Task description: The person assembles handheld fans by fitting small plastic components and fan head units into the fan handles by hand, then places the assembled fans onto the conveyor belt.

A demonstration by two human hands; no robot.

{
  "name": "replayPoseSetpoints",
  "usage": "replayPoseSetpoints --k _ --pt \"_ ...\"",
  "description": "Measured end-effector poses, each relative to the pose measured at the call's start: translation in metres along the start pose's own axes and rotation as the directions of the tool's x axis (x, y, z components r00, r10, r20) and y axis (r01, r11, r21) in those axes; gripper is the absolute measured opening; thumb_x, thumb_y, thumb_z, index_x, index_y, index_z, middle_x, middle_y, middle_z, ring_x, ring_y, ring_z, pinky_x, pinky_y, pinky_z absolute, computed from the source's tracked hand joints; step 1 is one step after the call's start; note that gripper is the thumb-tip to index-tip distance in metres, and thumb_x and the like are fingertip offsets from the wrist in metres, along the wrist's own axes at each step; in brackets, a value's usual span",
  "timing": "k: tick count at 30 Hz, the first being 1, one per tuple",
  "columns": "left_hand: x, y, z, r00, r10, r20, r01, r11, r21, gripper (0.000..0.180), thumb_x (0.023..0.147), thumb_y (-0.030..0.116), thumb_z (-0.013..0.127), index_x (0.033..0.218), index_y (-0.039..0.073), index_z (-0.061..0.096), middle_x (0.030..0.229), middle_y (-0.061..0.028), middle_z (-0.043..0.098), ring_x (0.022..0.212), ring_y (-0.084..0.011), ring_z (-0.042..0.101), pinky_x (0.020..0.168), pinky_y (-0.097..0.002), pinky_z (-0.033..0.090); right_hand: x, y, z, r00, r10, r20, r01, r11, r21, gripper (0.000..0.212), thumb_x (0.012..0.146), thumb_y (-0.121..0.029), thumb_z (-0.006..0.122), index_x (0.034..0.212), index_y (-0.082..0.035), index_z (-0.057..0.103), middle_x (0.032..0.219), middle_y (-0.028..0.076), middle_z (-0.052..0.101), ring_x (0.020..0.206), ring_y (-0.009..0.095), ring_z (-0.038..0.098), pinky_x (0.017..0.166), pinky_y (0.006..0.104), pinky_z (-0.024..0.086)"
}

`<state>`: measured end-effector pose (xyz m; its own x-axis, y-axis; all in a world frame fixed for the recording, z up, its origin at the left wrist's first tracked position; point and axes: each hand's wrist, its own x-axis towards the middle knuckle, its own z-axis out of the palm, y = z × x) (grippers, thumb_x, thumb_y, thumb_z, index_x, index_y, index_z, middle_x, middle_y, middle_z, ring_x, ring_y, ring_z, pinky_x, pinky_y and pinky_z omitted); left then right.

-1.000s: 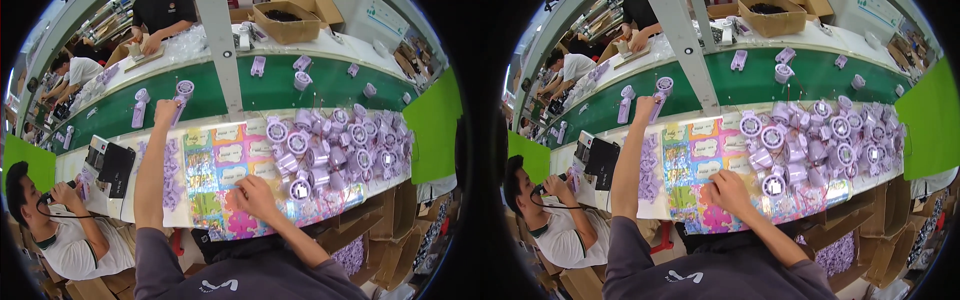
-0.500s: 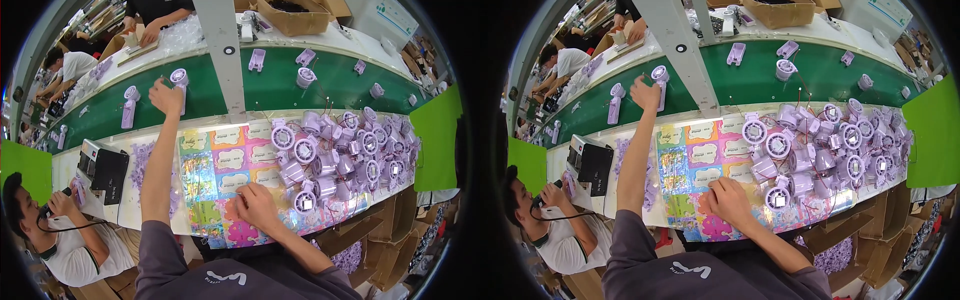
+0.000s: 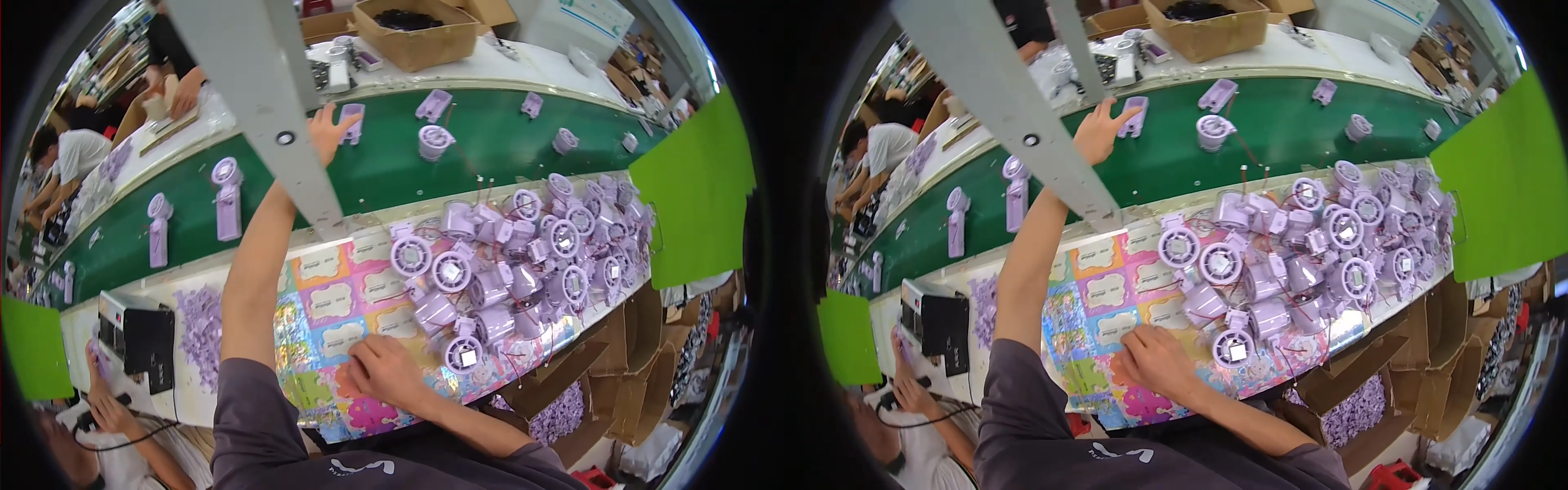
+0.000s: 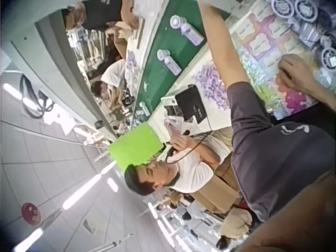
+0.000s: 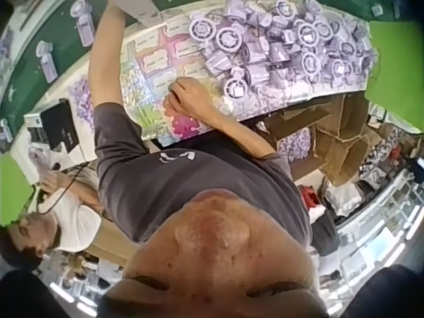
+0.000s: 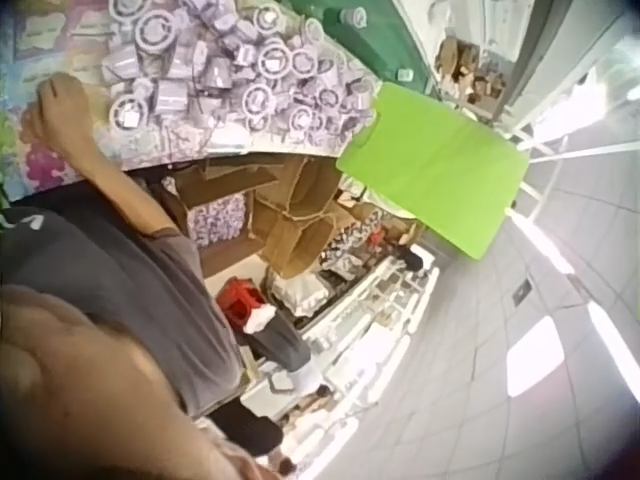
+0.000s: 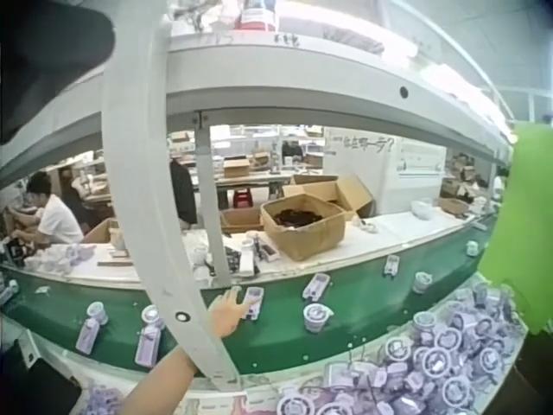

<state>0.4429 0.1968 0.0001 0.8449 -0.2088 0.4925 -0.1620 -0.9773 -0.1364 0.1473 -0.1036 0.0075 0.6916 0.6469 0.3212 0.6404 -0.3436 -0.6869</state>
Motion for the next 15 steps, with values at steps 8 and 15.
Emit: replayPoseSetpoints --k 8,15 --pt "-0.006 -0.022 -0.011 0.982 0.171 0.085 -0.182 0.972 0.147 0.059 0.075 0.001 0.066 0.131 0.019 0.058 0.139 -0.0155 0.051 0.123 -0.0320 0.053 0.094 -0.0425 0.047 -0.005 0.006 0.009 0.998 -0.059 -0.010 0.059 0.998 0.030 0.014 0.082 -0.013 0.069 0.089 -0.005 0.060 0.084 0.011 0.059 0.080 0.030 0.063 0.076 0.0409 0.050" --pt "-0.016 -0.007 -0.052 0.969 0.008 0.248 -0.005 1.000 -0.012 0.044 0.070 0.014 0.076 0.111 0.007 0.061 0.121 -0.0170 0.060 0.117 -0.0345 0.055 0.100 -0.0435 0.045 -0.011 0.010 0.008 1.000 -0.029 0.007 0.029 0.999 0.013 0.018 0.081 -0.015 0.067 0.089 -0.003 0.057 0.090 0.014 0.062 0.090 0.032 0.064 0.085 0.0425 0.050"
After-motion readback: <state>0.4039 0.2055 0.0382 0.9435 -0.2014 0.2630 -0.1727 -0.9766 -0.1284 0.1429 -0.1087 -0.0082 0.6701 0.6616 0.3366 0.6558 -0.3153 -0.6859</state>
